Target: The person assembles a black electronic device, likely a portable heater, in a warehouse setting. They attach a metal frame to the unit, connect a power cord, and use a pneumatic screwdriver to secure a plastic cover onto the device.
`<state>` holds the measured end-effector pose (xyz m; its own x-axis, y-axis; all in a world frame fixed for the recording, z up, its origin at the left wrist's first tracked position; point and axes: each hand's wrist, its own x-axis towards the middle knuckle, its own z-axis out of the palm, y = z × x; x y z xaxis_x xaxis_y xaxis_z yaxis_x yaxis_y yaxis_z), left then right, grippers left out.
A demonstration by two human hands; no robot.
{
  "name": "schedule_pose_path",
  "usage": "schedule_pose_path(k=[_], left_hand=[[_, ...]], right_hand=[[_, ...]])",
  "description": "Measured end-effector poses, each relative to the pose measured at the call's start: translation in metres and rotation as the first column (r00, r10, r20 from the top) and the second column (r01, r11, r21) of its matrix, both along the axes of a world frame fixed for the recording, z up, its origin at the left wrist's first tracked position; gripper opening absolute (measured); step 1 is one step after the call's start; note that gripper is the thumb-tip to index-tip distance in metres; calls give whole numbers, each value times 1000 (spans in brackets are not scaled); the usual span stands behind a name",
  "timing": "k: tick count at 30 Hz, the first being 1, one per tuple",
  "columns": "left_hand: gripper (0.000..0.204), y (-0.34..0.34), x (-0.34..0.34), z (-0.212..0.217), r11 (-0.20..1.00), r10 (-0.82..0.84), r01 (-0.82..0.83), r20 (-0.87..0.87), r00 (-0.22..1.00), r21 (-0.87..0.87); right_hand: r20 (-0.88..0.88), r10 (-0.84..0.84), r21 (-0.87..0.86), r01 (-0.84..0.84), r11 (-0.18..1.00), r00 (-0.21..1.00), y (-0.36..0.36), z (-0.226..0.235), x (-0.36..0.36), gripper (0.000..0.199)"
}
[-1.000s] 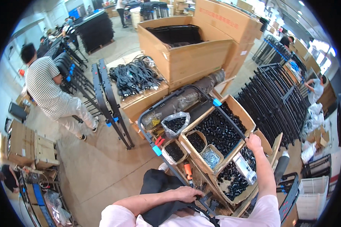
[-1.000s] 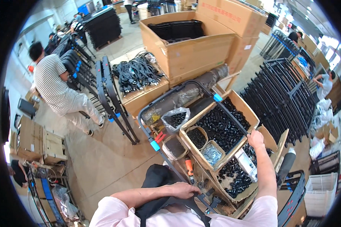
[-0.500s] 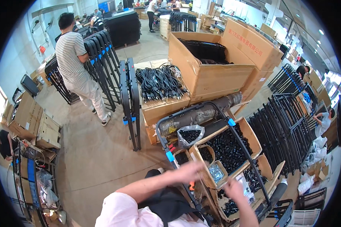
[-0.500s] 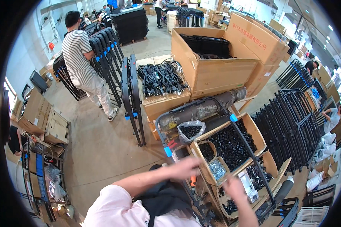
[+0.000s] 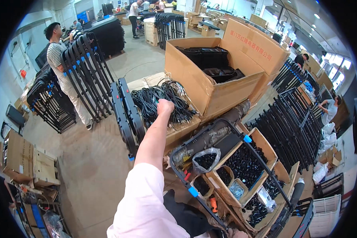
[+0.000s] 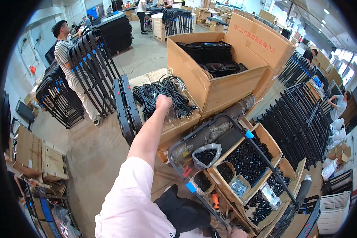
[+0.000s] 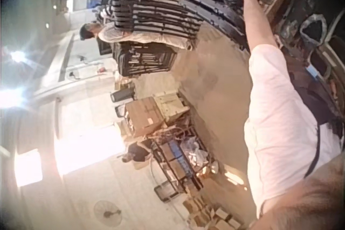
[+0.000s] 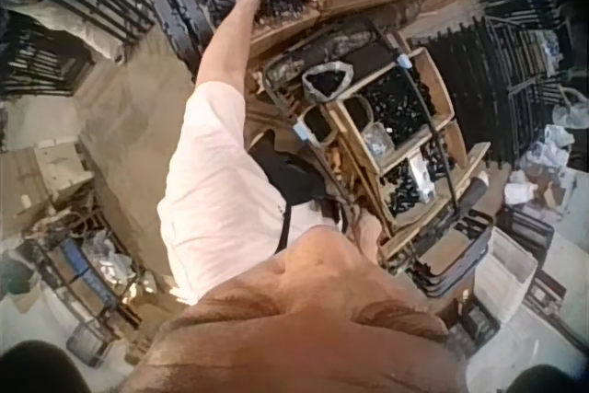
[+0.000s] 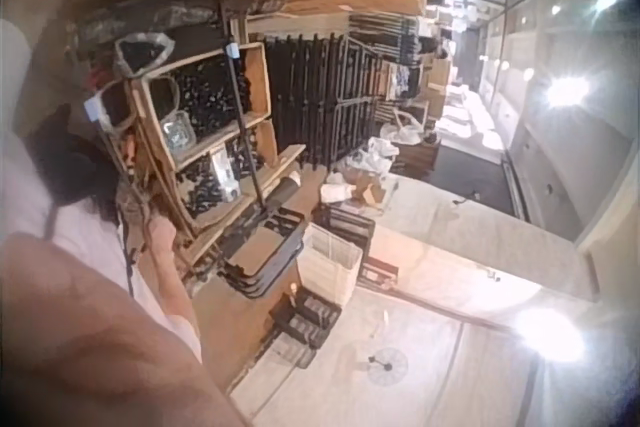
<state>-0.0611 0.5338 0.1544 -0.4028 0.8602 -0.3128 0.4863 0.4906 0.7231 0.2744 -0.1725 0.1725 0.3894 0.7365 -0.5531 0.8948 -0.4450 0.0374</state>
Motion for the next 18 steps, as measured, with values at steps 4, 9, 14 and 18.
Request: schedule_pose_path(k=[4, 9, 14, 18], left_hand=[[55, 40, -32, -15, 995, -83, 77, -78, 994, -67], [43, 40, -11, 2, 993, -76, 73, -29, 997, -96], [22, 69, -32, -15, 960, 173, -274, 647, 743, 58], [22, 63, -6, 32, 853, 3, -432, 824, 567, 294]], right_hand=[[97, 16, -26, -13, 1000, 995, 15, 6, -8, 36], [178, 70, -79, -57, 995, 982, -47, -37, -16, 31], [267, 140, 50, -158, 986, 953, -14, -30, -25, 35], [218, -20, 12, 18, 1000, 976, 9, -10, -21, 40]])
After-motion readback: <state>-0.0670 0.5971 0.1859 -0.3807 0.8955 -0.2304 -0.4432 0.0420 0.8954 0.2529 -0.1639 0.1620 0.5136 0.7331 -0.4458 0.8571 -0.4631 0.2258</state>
